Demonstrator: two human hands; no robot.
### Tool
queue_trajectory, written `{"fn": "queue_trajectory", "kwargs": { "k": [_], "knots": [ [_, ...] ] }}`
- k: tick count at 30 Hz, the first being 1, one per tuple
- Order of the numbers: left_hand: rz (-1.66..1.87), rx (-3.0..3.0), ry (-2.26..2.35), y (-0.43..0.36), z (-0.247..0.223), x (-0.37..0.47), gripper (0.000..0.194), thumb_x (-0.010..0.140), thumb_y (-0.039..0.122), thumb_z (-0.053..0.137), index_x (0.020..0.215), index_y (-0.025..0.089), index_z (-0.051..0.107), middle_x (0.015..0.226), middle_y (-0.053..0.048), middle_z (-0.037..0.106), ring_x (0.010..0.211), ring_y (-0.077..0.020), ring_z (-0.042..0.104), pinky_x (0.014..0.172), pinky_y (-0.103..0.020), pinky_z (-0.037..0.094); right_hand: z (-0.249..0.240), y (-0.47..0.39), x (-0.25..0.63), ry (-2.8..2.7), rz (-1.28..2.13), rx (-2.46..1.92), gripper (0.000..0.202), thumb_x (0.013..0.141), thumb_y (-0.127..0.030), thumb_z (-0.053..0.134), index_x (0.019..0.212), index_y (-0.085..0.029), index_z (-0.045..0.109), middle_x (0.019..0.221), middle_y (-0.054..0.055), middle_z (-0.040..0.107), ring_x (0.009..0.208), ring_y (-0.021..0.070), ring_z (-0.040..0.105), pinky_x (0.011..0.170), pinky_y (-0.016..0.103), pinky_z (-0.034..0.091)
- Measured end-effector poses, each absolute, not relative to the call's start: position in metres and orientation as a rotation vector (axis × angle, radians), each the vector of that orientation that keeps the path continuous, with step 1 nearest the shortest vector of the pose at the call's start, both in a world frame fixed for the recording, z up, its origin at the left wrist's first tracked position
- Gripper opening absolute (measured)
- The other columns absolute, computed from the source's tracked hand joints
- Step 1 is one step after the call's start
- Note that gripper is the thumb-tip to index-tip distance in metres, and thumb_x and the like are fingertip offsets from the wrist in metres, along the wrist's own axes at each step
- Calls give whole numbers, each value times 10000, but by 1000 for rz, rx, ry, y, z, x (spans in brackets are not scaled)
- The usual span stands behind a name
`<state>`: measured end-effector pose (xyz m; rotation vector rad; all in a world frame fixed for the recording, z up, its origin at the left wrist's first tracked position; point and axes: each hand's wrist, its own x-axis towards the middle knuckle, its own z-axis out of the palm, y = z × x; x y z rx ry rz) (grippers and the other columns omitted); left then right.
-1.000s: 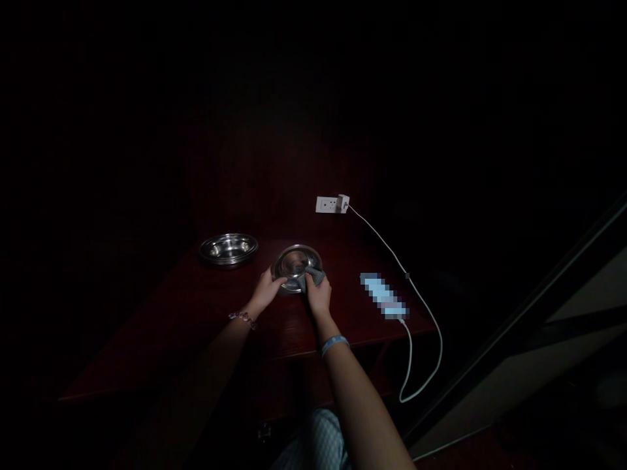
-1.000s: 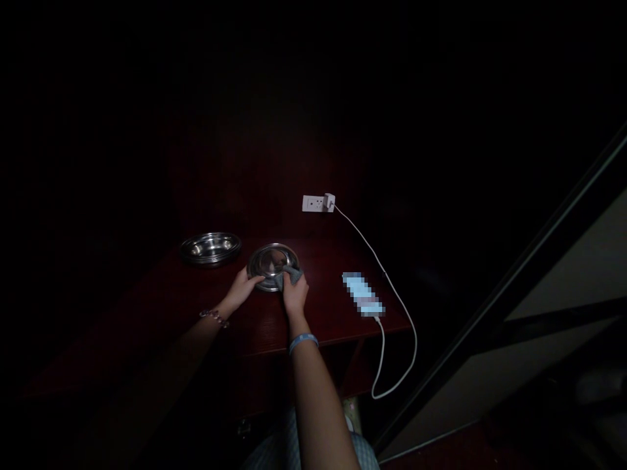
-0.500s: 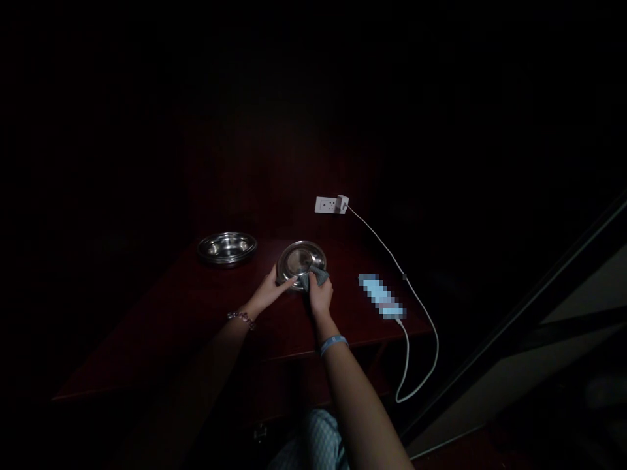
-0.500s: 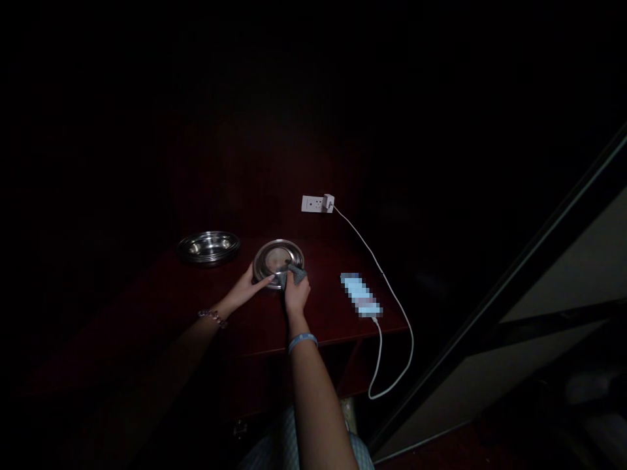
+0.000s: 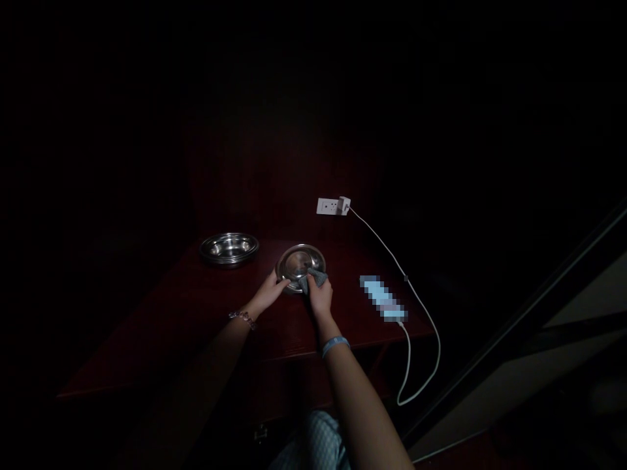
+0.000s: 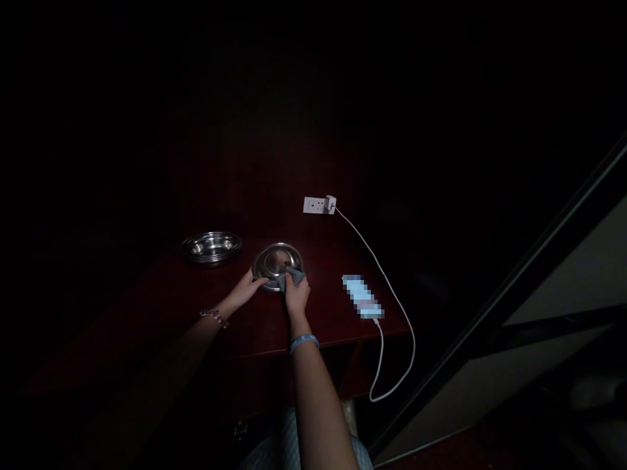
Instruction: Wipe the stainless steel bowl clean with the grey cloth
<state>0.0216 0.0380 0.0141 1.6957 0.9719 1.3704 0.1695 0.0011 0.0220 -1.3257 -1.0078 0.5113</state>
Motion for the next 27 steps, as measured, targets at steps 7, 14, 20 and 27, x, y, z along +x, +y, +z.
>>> {"fn": "queue_trajectory", "kwargs": {
  "k": [7,14,20,27],
  "knots": [
    [1396,1596,1005,37,20,17,519,728,186,554,1246,172,575,1138,-66,708,1085,-236,640,1024,-392,464,23,0,168,-1030,504,-1326,244,757,-348,639,938,-196,701,940,59,754,900,218,697,817,302,518],
    [1445,1628,1228,33,30,9,417,755,216,521,1148,184,656,1100,-77,726,1029,-259,660,976,-402,484,28,-5,165,-1088,514,-1316,229,759,-349,633,918,-200,704,934,61,752,881,226,699,787,302,520],
    [1414,1698,1366,29,33,7,353,830,309,511,1113,174,673,1089,-108,733,1064,-300,655,974,-439,471,30,-7,164,-1108,483,-1341,202,763,-331,626,901,-204,699,900,60,742,863,231,693,774,308,512],
    [1425,1696,1119,31,28,13,527,864,404,536,1348,198,503,1326,-92,631,1244,-249,576,1098,-392,398,32,-8,166,-1061,447,-1362,211,786,-314,592,944,-203,676,953,67,740,902,229,690,803,299,503]
  ]
}}
